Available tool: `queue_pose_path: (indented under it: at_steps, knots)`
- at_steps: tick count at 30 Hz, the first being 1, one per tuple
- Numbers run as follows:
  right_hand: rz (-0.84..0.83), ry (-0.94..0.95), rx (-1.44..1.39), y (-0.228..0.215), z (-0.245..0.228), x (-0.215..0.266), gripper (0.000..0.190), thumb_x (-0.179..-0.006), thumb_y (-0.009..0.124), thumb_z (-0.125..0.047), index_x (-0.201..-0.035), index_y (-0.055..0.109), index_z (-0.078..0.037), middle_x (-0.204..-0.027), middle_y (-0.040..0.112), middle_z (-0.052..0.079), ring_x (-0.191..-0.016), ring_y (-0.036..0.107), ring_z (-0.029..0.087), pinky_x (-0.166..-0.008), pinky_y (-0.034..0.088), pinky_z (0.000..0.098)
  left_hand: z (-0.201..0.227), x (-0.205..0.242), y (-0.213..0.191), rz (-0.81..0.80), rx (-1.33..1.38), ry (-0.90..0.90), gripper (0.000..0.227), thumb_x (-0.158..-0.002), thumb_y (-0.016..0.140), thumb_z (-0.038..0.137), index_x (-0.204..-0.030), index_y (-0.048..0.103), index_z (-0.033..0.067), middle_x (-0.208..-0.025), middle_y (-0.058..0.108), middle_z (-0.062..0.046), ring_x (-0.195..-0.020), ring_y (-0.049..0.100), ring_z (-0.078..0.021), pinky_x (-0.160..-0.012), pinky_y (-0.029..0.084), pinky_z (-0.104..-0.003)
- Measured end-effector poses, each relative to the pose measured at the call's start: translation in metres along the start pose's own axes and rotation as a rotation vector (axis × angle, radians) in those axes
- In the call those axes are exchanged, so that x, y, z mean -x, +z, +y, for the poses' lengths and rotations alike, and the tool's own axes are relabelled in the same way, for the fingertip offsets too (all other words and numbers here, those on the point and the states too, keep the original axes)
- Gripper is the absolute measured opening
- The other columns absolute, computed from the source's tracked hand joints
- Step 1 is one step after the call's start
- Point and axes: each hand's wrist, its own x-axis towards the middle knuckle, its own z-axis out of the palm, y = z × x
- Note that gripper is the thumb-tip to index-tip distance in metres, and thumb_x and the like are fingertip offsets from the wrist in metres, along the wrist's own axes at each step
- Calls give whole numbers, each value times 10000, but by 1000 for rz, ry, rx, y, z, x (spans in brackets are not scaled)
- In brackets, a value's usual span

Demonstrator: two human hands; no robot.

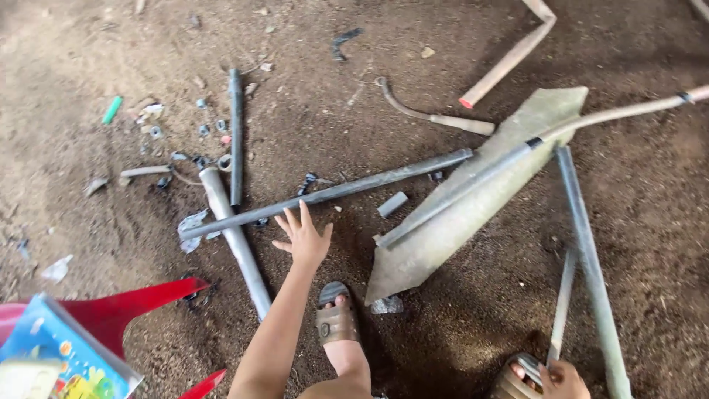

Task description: Measuring a plastic pipe with a tape measure and cutting it using a friction wire saw.

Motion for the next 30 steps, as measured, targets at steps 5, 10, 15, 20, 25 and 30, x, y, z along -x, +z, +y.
queue_pose_path:
  at_steps: [5,10,15,20,25,30]
  knots:
    - [49,-113,-204,16,20,-37,443,-853,867,-122,-1095,717,218,-671,704,276,-532,660,304,-527,542,377,-16,-12,-2,11,-49,-44,956,-977,681,480,-1720,141,215,-1778,19,-278,-1624,-128,-496,-1129,18,-889]
    - [81,-131,-172,27,4,-42,456,-824,885,-84,-1129,706,204,-683,713,281,-537,680,321,-522,554,382,-19,-32,-15,-24,-180,-60,865,-1081,524,618,-1755,95,286,-1799,67,-223,-1659,-78,-436,-1187,21,-841]
    - [139,-112,-134,23,10,-31,484,-795,902,-46,-1163,694,189,-696,721,286,-542,701,338,-517,566,386,-32,-61,-12,-24,-287,72,698,-1133,448,543,-1711,297,183,-1765,300,-143,-1671,131,-328,-1232,13,-784]
    - [215,-66,-107,9,27,-15,515,-773,917,-16,-1191,686,178,-706,728,290,-546,718,352,-513,575,390,-33,-76,-10,77,-309,176,591,-1089,499,427,-1576,476,93,-1623,495,-162,-1584,347,-327,-1219,-47,-826]
    - [151,93,266,-18,-19,11,656,-849,918,-348,-1334,696,34,-917,856,186,-814,856,286,-698,685,357,-22,-68,-31,28,-381,156,399,-1077,575,328,-1422,637,137,-1447,648,-92,-1432,532,-276,-1282,-51,-757]
    - [-215,400,406,-86,-123,53,617,-1008,679,-502,-1514,555,-172,-1270,838,146,-1134,835,326,-966,671,486,-49,-78,-8,135,-493,239,429,-1069,596,429,-1371,631,127,-1381,619,-128,-1318,576,-336,-1292,118,-689]
